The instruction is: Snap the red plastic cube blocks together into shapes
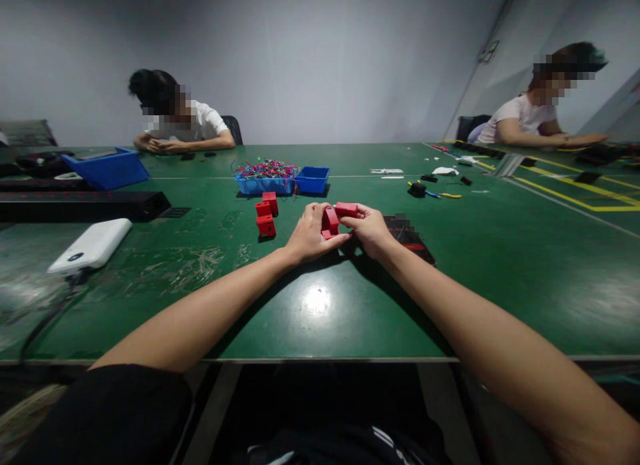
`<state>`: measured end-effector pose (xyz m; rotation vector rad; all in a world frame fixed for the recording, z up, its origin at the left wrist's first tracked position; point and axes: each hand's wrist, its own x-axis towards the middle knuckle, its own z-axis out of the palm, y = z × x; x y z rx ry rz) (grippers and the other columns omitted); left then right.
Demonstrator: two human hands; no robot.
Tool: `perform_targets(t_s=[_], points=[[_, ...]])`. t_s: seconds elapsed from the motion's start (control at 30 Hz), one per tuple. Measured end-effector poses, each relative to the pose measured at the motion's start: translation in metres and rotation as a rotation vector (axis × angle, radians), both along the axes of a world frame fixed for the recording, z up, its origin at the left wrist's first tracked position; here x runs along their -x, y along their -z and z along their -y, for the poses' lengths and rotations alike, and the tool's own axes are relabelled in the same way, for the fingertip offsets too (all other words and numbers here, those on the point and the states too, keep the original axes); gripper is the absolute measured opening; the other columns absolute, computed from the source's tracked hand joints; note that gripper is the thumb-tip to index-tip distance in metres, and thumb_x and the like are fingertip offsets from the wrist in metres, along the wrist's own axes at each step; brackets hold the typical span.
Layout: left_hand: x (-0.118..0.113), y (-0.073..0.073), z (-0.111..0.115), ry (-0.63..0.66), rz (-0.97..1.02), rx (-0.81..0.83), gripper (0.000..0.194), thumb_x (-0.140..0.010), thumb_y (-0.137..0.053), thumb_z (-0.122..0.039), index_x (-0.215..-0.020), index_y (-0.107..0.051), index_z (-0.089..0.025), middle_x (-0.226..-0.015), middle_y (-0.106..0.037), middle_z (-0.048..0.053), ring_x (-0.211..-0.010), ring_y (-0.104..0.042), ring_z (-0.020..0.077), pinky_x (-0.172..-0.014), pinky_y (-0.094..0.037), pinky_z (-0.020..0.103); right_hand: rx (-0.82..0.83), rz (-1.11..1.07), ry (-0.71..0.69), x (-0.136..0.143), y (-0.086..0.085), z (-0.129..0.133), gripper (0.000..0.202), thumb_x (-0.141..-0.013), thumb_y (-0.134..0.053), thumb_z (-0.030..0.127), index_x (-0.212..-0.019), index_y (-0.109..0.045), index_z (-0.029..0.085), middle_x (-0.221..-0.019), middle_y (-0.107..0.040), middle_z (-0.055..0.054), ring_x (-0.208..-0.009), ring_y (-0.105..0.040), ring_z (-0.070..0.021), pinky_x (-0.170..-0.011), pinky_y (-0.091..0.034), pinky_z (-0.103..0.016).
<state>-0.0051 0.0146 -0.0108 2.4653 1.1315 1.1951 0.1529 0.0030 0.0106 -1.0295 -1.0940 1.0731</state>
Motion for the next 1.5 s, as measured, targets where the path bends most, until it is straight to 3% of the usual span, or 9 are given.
perform_targets(t_s=[0.1,0.23,0.37,0.57,0.73,0.97,1.13,1.33,1.5], points=[[0.000,0.000,0.000,0.000,-0.001,0.007,0.070,-0.074,-0.074,-0.056,-0.126,-0.044,-0.020,-0.121,-0.049,0.012,-0.116,-0.053,0.0301,-0.102,-0.047,0.050,-0.001,-0.008,0.009,0.000,-0.001,0.000,0.032,-0.053,-0.068,0.007,-0.083,-0.072,0.017,-0.081,-0.075,0.000,-0.081,-0.068,-0.0162,-0.088,-0.051,-0.032],[0.000,0.000,0.000,-0.002,0.001,0.016,0.070,-0.073,-0.075,-0.056,-0.126,-0.044,-0.022,-0.121,-0.049,0.011,-0.116,-0.053,0.0302,-0.103,-0.047,0.050,-0.011,0.001,0.008,0.000,-0.002,-0.001,0.029,-0.055,-0.068,0.007,-0.082,-0.072,0.017,-0.080,-0.075,0.000,-0.080,-0.067,-0.0156,-0.088,-0.051,-0.031],[0.000,0.001,-0.001,-0.011,0.007,0.018,0.071,-0.072,-0.076,-0.055,-0.126,-0.045,-0.021,-0.121,-0.049,0.012,-0.116,-0.054,0.0300,-0.102,-0.047,0.050,-0.045,0.024,0.020,0.001,0.001,-0.002,0.026,-0.058,-0.072,0.015,-0.084,-0.069,0.016,-0.080,-0.072,0.001,-0.077,-0.064,-0.0140,-0.083,-0.049,-0.029],[0.000,0.001,0.000,-0.013,0.004,0.018,0.071,-0.072,-0.076,-0.055,-0.125,-0.045,-0.020,-0.120,-0.049,0.012,-0.115,-0.054,0.0296,-0.102,-0.048,0.049,-0.040,0.063,0.044,0.000,0.000,0.001,0.032,-0.060,-0.079,0.038,-0.079,-0.065,0.016,-0.062,-0.061,0.005,-0.055,-0.048,-0.0093,-0.056,-0.040,-0.024],[0.000,0.000,0.000,-0.016,-0.003,0.025,0.070,-0.073,-0.076,-0.052,-0.126,-0.044,-0.020,-0.120,-0.050,0.011,-0.115,-0.053,0.0300,-0.102,-0.047,0.049,0.013,0.053,0.060,0.002,-0.006,0.005,0.044,-0.055,-0.084,0.043,-0.084,-0.071,0.013,-0.064,-0.063,0.003,-0.058,-0.050,-0.0099,-0.058,-0.041,-0.025],[0.000,0.000,0.000,-0.006,0.004,0.024,0.069,-0.072,-0.076,-0.053,-0.125,-0.045,-0.021,-0.120,-0.049,0.012,-0.115,-0.053,0.0300,-0.102,-0.047,0.049,-0.018,0.048,0.071,0.001,-0.001,-0.002,0.030,-0.055,-0.079,0.018,-0.084,-0.075,0.014,-0.077,-0.074,-0.002,-0.076,-0.065,-0.0159,-0.078,-0.050,-0.030],[0.000,0.001,-0.001,-0.011,0.005,0.016,0.070,-0.072,-0.076,-0.054,-0.126,-0.045,-0.022,-0.121,-0.049,0.011,-0.114,-0.054,0.0296,-0.102,-0.047,0.049,-0.050,0.115,0.066,-0.001,0.003,-0.005,0.040,-0.056,-0.063,0.004,-0.091,-0.075,0.017,-0.091,-0.077,-0.003,-0.087,-0.069,-0.0179,-0.087,-0.053,-0.034],[0.000,0.002,-0.002,-0.015,0.009,0.009,0.070,-0.072,-0.075,-0.056,-0.125,-0.046,-0.021,-0.120,-0.050,0.012,-0.115,-0.054,0.0298,-0.102,-0.047,0.049,-0.102,0.210,0.114,-0.002,0.005,-0.005,0.033,-0.058,-0.067,0.011,-0.090,-0.074,0.015,-0.082,-0.073,-0.001,-0.074,-0.063,-0.0147,-0.078,-0.050,-0.029],[0.001,0.002,-0.003,-0.008,0.003,0.005,0.071,-0.072,-0.076,-0.055,-0.126,-0.045,-0.021,-0.122,-0.049,0.012,-0.116,-0.053,0.0298,-0.103,-0.046,0.049,-0.108,0.234,0.172,0.001,0.005,-0.004,0.025,-0.068,-0.069,0.035,-0.084,-0.068,0.017,-0.073,-0.066,0.001,-0.067,-0.057,-0.0137,-0.066,-0.045,-0.027]])
